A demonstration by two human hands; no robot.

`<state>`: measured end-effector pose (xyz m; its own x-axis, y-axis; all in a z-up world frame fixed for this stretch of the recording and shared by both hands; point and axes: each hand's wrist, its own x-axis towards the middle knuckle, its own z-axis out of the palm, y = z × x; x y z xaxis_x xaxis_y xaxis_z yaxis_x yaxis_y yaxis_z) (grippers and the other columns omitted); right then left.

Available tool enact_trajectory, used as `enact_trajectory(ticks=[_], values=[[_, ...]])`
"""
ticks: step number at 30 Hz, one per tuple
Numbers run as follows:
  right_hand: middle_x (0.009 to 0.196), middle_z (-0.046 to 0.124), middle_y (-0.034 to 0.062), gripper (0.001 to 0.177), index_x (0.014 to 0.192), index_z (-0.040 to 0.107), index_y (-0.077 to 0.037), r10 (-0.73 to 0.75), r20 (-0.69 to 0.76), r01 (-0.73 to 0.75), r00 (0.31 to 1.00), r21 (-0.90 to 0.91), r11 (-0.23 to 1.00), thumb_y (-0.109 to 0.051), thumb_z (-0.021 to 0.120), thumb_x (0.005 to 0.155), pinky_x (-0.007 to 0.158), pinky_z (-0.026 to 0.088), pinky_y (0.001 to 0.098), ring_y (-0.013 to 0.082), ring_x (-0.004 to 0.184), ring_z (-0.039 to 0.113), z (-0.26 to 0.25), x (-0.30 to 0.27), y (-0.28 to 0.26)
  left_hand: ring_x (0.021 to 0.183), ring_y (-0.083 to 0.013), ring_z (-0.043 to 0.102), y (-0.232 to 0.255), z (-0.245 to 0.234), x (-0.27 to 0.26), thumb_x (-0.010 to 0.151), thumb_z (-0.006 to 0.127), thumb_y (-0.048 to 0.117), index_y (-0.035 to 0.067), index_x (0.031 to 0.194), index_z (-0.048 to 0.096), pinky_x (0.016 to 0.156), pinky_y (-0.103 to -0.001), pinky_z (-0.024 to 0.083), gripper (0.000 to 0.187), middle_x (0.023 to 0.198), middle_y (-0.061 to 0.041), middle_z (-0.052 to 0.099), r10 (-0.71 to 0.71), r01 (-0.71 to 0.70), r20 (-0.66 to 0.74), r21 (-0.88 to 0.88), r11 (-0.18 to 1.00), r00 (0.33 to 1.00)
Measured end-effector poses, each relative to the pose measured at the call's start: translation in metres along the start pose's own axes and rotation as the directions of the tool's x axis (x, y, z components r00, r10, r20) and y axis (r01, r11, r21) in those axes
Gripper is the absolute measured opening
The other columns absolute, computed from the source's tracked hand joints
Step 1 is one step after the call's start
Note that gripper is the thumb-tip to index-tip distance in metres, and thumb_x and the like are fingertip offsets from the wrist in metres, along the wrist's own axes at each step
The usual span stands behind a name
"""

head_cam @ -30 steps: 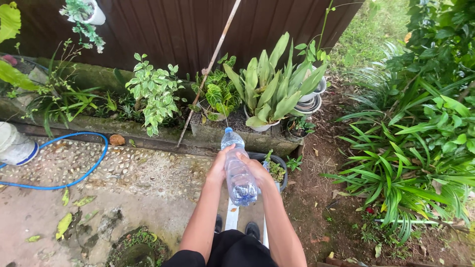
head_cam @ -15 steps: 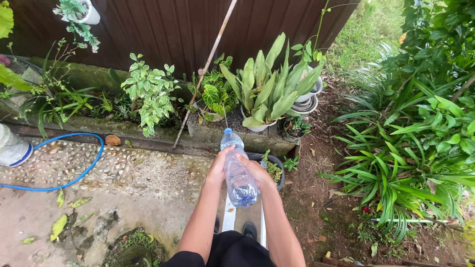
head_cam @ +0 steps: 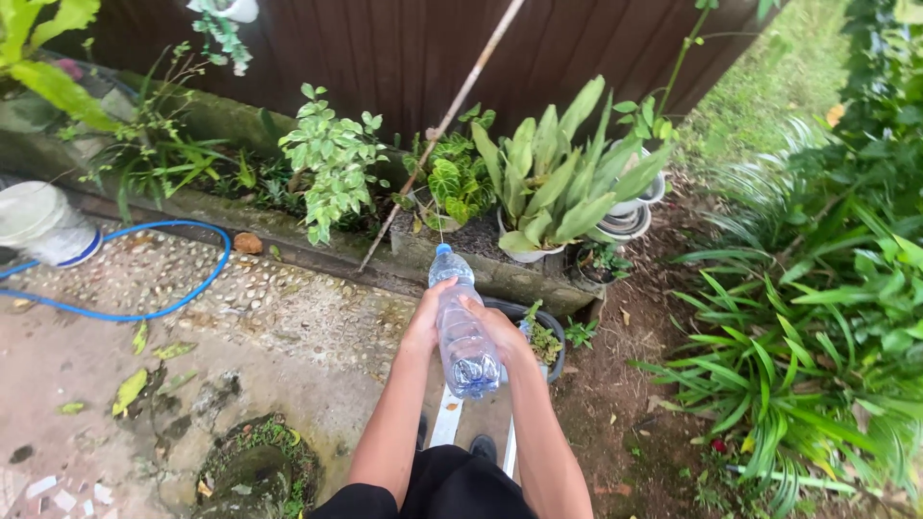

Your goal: Watering various potted plants in a garden using a plastic water bottle

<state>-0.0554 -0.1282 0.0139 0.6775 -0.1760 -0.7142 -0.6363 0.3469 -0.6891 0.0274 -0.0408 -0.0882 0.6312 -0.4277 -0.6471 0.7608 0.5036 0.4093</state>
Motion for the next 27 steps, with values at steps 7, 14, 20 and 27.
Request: enact_trajectory(ticks=[7,14,20,27], values=[[0.095,0.071,0.023,0.065,0.113,0.069,0.007,-0.002,0.028,0.004,1.0,-0.087,0.996,-0.047,0.086,0.08,0.065,0.062,0.047,0.0315,0.078,0.075,0.025,-0.001,-0.003,0.064,-0.0257,0.069,0.02,-0.012,-0.023,0.071,0.088,0.029,0.0,0.096,0.067,0.062,-0.038,0.058,0.044,0.08,-0.014,0.069,0.033,-0.035,-0.032,-0.055,0.998,0.999],[0.089,0.071,0.0209,0.055,0.106,0.07,0.007,0.009,0.073,-0.004,0.997,-0.069,0.998,-0.041,0.085,0.082,0.067,0.061,0.0467,0.0294,0.076,0.074,0.044,0.007,0.002,0.065,-0.0264,0.07,0.028,-0.041,0.003,0.07,0.089,0.028,0.0,0.095,0.068,0.062,-0.04,0.058,0.043,0.081,-0.015,0.07,0.066,-0.071,-0.052,-0.098,0.993,0.996],[0.085,0.071,0.019,0.053,0.101,0.072,0.006,-0.005,0.116,0.013,0.993,-0.073,0.997,-0.04,0.087,0.08,0.065,0.061,0.0458,0.0277,0.072,0.074,0.055,0.022,0.006,0.065,-0.0259,0.068,0.05,-0.028,-0.052,0.069,0.089,0.03,0.001,0.095,0.068,0.062,-0.04,0.057,0.044,0.081,-0.014,0.069,0.1,-0.109,-0.101,-0.083,0.991,0.99],[0.084,0.072,0.0161,0.046,0.103,0.072,0.002,-0.007,0.171,0.021,0.985,-0.078,0.997,-0.038,0.084,0.084,0.063,0.062,0.0457,0.0272,0.069,0.074,0.073,0.014,0.004,0.065,-0.0267,0.07,0.066,-0.035,-0.077,0.069,0.088,0.029,0.001,0.096,0.068,0.062,-0.042,0.059,0.043,0.082,-0.015,0.07,0.139,-0.155,-0.136,-0.114,0.981,0.981]])
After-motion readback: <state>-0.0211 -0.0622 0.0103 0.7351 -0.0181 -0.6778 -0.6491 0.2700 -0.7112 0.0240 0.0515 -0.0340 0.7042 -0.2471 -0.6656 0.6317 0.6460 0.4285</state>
